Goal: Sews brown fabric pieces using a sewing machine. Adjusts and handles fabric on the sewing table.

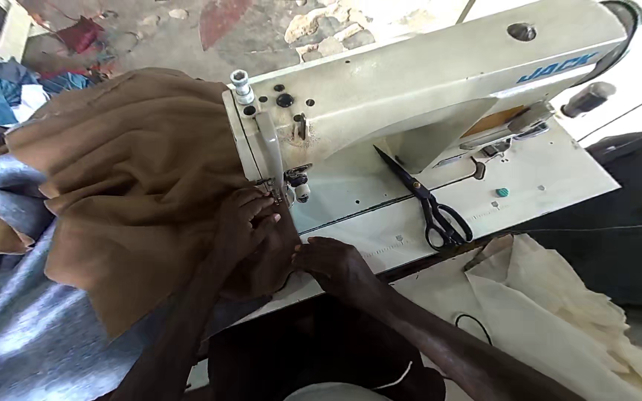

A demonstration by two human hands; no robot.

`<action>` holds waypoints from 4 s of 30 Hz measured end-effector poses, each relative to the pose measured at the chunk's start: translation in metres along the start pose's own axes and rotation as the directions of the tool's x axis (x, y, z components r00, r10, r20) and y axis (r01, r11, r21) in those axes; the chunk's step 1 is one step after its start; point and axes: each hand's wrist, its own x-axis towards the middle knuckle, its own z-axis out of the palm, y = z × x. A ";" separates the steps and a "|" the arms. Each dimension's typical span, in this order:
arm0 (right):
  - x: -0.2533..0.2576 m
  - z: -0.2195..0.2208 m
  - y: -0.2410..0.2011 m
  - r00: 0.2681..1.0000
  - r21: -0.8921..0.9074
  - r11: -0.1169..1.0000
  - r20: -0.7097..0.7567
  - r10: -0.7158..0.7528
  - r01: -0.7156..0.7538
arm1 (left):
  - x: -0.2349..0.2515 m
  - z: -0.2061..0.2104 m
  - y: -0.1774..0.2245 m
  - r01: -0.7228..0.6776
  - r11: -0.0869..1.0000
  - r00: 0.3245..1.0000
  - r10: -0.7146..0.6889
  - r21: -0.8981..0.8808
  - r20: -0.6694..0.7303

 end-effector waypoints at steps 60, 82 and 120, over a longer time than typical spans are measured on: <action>-0.079 -0.191 0.149 0.914 -0.382 0.856 -0.343 0.217 -0.348 | 0.042 -0.017 -0.041 -0.144 0.989 0.988 0.143 0.019 0.066; -0.075 -0.183 0.114 0.887 -0.324 0.895 -0.437 0.146 -0.307 | 0.038 -0.026 -0.037 -0.081 0.996 0.986 0.084 -0.027 0.147; -0.079 -0.186 0.062 0.576 -0.273 0.561 0.030 0.817 -0.781 | 0.039 -0.003 -0.037 0.154 0.987 0.976 -0.145 0.046 -0.164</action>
